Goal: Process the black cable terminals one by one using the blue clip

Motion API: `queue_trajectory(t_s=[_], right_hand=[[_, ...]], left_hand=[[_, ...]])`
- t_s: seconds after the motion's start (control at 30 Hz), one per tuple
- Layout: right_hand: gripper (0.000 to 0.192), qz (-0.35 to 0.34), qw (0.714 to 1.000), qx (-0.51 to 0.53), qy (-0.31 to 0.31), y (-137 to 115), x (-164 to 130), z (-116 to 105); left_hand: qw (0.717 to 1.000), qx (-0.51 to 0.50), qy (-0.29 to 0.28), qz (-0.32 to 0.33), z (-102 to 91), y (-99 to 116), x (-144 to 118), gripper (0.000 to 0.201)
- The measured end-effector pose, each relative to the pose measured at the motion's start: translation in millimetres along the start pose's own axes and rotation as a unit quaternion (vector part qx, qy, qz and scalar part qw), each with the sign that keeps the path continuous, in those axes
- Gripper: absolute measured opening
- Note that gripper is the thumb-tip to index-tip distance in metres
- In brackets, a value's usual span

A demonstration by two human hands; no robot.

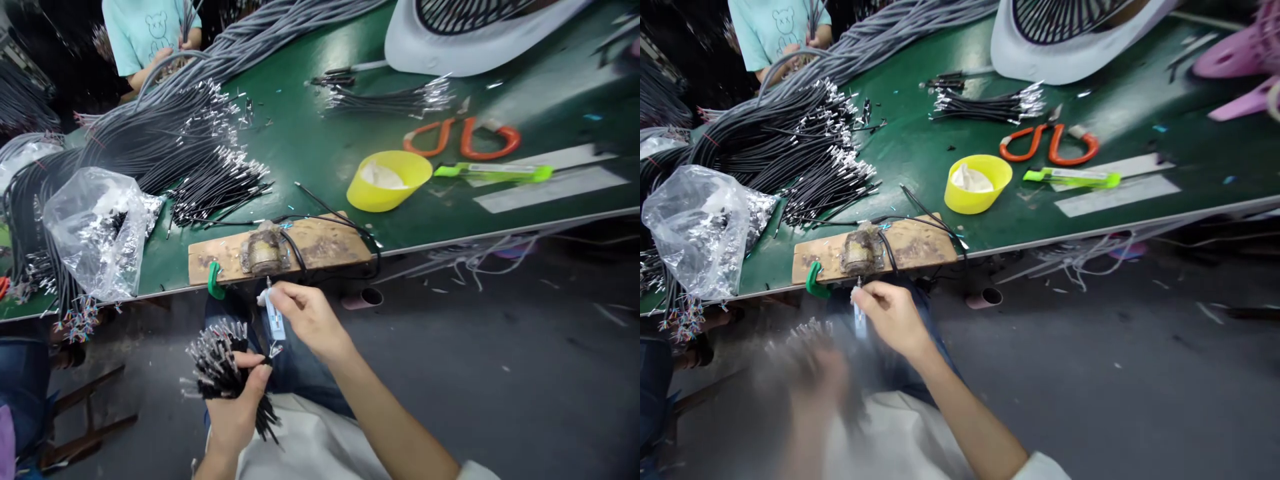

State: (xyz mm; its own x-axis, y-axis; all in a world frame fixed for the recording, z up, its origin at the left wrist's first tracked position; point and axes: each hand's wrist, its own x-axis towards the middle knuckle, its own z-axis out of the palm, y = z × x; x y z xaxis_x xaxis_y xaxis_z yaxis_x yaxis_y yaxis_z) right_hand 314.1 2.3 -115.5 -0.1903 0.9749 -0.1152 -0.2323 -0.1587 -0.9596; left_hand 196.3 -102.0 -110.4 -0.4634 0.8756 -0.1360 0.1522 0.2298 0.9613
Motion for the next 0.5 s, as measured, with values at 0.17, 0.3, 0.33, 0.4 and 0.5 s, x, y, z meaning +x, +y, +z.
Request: queue_trajectory(t_s=[0.17,0.3,0.33,0.4,0.5], right_hand=[[0.042,0.083,0.978,0.186,-0.043,-2.4,-0.1,9.4],[0.036,0.109,0.948,0.295,-0.045,0.8,-2.7,13.1],[0.035,0.114,0.943,0.311,-0.043,1.7,-3.1,14.0],[0.035,0.132,0.931,0.337,-0.051,3.9,-3.6,15.6],[0.041,0.173,0.909,0.37,-0.085,9.8,-4.5,15.1]], left_hand=[[0.998,0.024,0.046,0.025,4.3,2.0,-1.2,0.007],[0.999,0.021,0.022,0.026,14.9,4.6,1.6,0.006],[0.999,0.016,0.012,0.025,17.5,5.4,2.9,0.006],[1.0,0.006,-0.006,0.026,21.0,6.9,6.0,0.008],[0.999,-0.005,-0.02,0.033,20.8,7.4,9.7,0.007]])
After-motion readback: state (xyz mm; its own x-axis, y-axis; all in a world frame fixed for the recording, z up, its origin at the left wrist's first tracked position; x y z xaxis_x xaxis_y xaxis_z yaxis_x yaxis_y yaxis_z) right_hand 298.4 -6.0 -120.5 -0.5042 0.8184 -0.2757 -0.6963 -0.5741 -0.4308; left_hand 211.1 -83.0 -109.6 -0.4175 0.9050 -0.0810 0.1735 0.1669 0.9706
